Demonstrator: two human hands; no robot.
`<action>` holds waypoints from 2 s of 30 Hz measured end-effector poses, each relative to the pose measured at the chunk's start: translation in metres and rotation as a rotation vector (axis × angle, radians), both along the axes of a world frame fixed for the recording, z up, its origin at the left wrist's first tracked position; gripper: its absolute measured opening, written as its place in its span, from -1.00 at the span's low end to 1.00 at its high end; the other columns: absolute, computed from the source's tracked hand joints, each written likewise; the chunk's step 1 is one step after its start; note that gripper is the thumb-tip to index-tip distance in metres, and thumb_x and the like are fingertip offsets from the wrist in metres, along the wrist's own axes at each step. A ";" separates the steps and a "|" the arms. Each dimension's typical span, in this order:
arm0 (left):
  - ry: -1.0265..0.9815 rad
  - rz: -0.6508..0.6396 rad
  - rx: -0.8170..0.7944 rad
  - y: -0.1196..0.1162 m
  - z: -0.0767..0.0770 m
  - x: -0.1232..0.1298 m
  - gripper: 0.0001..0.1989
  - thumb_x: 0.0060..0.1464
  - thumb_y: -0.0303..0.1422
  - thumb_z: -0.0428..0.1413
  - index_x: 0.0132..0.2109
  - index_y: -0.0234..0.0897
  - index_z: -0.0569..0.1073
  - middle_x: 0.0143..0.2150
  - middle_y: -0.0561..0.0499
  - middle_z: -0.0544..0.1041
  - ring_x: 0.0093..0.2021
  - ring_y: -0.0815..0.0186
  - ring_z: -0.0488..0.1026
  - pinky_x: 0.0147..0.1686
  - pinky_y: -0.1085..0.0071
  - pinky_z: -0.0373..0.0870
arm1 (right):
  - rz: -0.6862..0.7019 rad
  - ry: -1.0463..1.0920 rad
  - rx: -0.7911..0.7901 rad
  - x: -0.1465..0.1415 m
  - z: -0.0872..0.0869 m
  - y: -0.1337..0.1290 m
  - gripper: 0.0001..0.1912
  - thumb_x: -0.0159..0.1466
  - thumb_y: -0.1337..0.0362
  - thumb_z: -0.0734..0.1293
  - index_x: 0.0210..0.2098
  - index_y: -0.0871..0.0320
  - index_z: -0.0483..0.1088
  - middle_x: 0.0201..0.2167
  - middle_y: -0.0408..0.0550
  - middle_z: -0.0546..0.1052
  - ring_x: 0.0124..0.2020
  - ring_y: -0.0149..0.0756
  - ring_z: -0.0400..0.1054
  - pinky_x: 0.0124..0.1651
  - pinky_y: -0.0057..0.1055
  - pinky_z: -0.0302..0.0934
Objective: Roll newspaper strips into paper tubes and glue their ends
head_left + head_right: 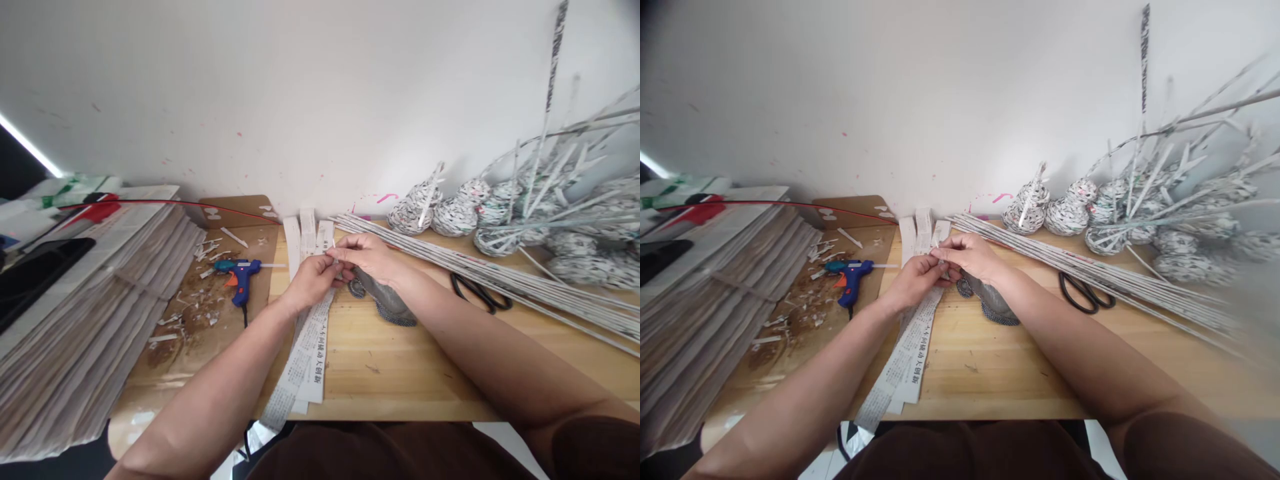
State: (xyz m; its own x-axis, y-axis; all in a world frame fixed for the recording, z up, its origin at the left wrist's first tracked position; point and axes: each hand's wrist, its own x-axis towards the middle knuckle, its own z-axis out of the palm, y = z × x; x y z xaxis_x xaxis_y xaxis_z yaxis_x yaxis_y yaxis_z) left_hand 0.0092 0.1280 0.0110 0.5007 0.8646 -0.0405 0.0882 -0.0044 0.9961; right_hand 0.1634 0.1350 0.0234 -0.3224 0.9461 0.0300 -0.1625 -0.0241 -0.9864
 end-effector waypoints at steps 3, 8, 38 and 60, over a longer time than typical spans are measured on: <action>-0.001 0.027 -0.019 -0.001 -0.002 0.001 -0.73 0.07 -0.23 0.19 -0.25 -0.40 0.53 -0.31 -0.15 0.62 -0.28 0.24 0.57 -0.23 0.33 0.52 | -0.075 0.011 -0.032 -0.001 -0.001 0.000 -0.68 0.00 0.11 0.53 -0.50 0.18 0.39 -0.74 -0.23 0.39 -0.78 -0.45 0.23 -0.74 -0.51 0.16; 0.020 0.038 -0.016 -0.003 0.001 0.002 -0.74 0.08 -0.22 0.18 -0.26 -0.39 0.55 -0.33 -0.13 0.62 -0.30 0.25 0.58 -0.27 0.37 0.51 | -0.155 0.036 -0.055 -0.005 -0.003 -0.001 -0.63 -0.01 0.10 0.54 -0.52 0.14 0.31 -0.77 -0.27 0.36 -0.81 -0.43 0.21 -0.79 -0.50 0.13; 0.167 0.054 0.050 -0.005 0.002 0.002 -0.77 0.12 -0.28 0.11 -0.37 -0.34 0.54 -0.38 -0.09 0.60 -0.37 0.29 0.53 -0.33 0.40 0.50 | -0.340 -0.027 0.035 0.005 0.004 0.009 -0.64 -0.11 0.10 0.57 -0.52 0.18 0.41 -0.60 -0.21 0.38 -0.58 -0.49 0.21 -0.66 -0.55 -0.08; 0.077 0.084 -0.049 -0.003 0.008 0.000 -0.80 0.10 -0.30 0.14 -0.37 -0.35 0.53 -0.41 -0.06 0.58 -0.39 0.34 0.52 -0.34 0.43 0.50 | 0.044 -0.109 0.006 0.010 -0.002 0.006 -0.67 0.06 0.05 0.49 -0.37 0.22 0.53 -0.58 -0.13 0.52 -0.61 -0.43 0.36 -0.57 -0.51 0.17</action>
